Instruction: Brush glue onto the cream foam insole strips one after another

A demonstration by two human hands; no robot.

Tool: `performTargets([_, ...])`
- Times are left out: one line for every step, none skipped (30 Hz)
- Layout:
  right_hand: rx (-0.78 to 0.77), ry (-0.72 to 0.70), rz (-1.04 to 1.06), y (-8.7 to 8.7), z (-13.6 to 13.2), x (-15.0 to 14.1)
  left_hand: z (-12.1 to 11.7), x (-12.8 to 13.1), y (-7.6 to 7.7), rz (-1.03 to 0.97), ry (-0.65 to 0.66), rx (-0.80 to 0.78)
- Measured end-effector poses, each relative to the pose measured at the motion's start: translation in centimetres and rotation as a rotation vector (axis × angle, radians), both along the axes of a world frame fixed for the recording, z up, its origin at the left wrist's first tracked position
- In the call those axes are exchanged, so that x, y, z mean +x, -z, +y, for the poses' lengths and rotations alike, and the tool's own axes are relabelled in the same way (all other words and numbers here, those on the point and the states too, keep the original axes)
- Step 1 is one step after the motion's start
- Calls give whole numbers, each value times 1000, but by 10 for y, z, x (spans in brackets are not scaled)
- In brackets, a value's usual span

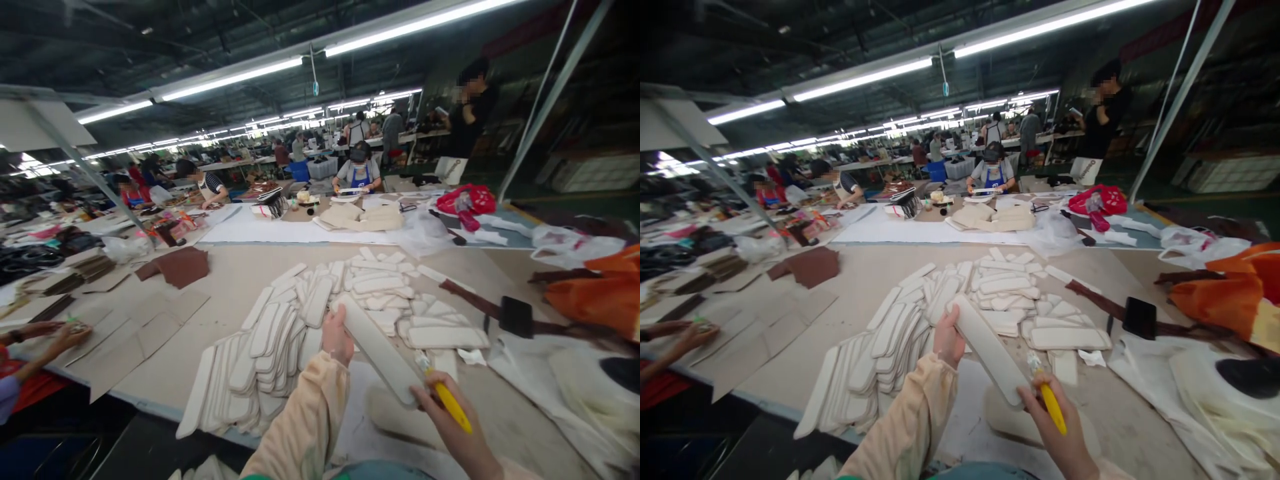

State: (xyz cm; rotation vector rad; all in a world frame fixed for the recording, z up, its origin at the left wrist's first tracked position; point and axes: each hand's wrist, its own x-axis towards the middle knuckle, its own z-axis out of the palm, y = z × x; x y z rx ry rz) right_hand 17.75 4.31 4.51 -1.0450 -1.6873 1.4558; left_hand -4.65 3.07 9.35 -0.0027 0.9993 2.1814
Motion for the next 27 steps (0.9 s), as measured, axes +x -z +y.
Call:
performTargets([3,11,-3,1,1,-1,-3,4,2,4,41,14])
performTargets([8,26,-4,2,2,-3,-7,8,5,9,87,26])
performTargets([11,35,-4,4,3,-5,-11,15,9,15,137,34])
performTargets([15,43,-4,5,4,-6,-15,22,13,16,187,39])
performTargets([21,47,-8,7,5,-8,-20,29,18,12,233,40])
performTargets([30,46,-16,9,5,-10,-24,36,24,2,270,36])
performTargets([41,40,-26,11,6,-12,-28,42,29,-10,292,29])
performTargets([50,31,-35,12,5,-14,-31,47,34,-23,302,20])
performTargets([55,22,-42,14,4,-16,-33,49,38,-35,305,9])
performTargets([57,14,-50,15,3,-19,-34,49,42,-45,303,-5])
performTargets([52,4,-56,15,1,-22,-36,47,45,-51,304,-18])
performTargets([42,-4,-62,16,-1,-25,-36,42,48,-52,307,-29])
performTargets([28,-12,-64,17,-3,-27,-37,36,51,-47,316,-37])
performTargets([15,-23,-67,18,-4,-29,-38,27,54,-36,328,-45])
performTargets([5,-40,-68,19,-4,-30,-39,16,58,-21,342,-52])
performTargets([0,-69,-71,21,-3,-30,-39,4,61,-5,355,-62])
performTargets([0,-97,-76,23,-1,-29,-40,-10,64,12,364,-77])
performTargets([6,-118,-86,26,2,-27,-41,-26,66,30,362,-97])
performTargets([14,-123,-99,29,6,-24,-41,-44,68,46,353,-123])
performTargets([20,-118,-116,33,10,-20,-41,-62,70,64,335,-157])
performTargets([19,-108,-134,36,13,-16,-41,-82,71,81,311,-196])
performTargets([16,-94,-154,40,17,-11,-39,-103,72,95,296,-240])
performTargets([11,-76,-172,44,19,-5,-37,-123,72,110,279,-280])
performTargets([4,-61,-190,47,22,0,-34,-144,72,120,269,-300])
performTargets([-3,-43,-206,51,23,6,-30,-163,71,127,270,-315])
performTargets([-8,-20,-224,54,24,11,-24,-181,71,135,278,-327])
performTargets([-9,13,-243,57,25,16,-18,-197,71,143,292,-342])
